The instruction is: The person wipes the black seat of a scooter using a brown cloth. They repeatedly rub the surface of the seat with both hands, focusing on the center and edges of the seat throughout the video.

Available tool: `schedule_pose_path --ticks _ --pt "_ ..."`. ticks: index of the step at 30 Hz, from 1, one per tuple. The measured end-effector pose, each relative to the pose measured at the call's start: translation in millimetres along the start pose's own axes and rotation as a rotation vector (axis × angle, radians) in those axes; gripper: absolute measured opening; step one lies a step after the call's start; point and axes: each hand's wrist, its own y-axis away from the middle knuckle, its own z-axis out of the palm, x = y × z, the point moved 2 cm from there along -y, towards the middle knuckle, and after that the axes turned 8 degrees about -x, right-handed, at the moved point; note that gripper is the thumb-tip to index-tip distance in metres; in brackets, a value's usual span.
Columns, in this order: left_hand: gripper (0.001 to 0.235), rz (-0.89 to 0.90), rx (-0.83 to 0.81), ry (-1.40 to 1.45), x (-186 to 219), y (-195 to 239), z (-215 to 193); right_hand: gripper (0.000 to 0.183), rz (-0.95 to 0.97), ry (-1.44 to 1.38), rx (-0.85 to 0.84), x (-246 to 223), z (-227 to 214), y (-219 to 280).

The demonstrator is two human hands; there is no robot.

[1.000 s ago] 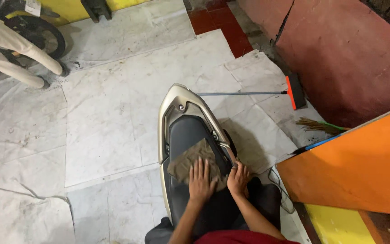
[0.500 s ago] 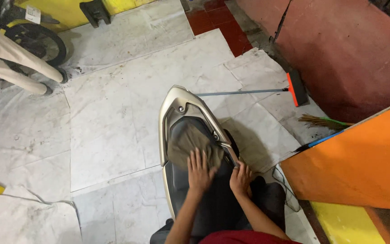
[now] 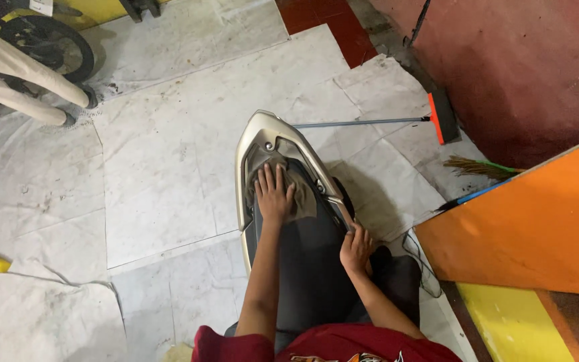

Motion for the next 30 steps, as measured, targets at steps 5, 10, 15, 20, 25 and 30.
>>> schedule_pose_path --ticks 5,10,15,20,25,30 --pt "0.096 0.033 -0.128 -0.129 20 31 -4 0.029 -0.021 -0.014 0.004 -6 -5 -1" --pt "0.107 0.128 -0.305 -0.103 57 139 -21 0.032 0.014 -0.034 -0.018 -5 -3 0" --pt "0.087 0.168 -0.258 -0.112 38 139 4 0.034 0.095 -0.034 -0.064 -1 4 -3" --pt "0.077 0.01 -0.144 -0.081 -7 25 -1 0.032 -0.015 -0.02 -0.006 -5 -2 -3" --pt "0.084 -0.028 -0.021 -0.186 -3 7 8 0.032 -0.061 -0.051 0.031 2 1 -3" --pt "0.105 0.151 -0.178 -0.235 43 101 -17 0.03 -0.017 -0.067 0.011 -6 -4 1"
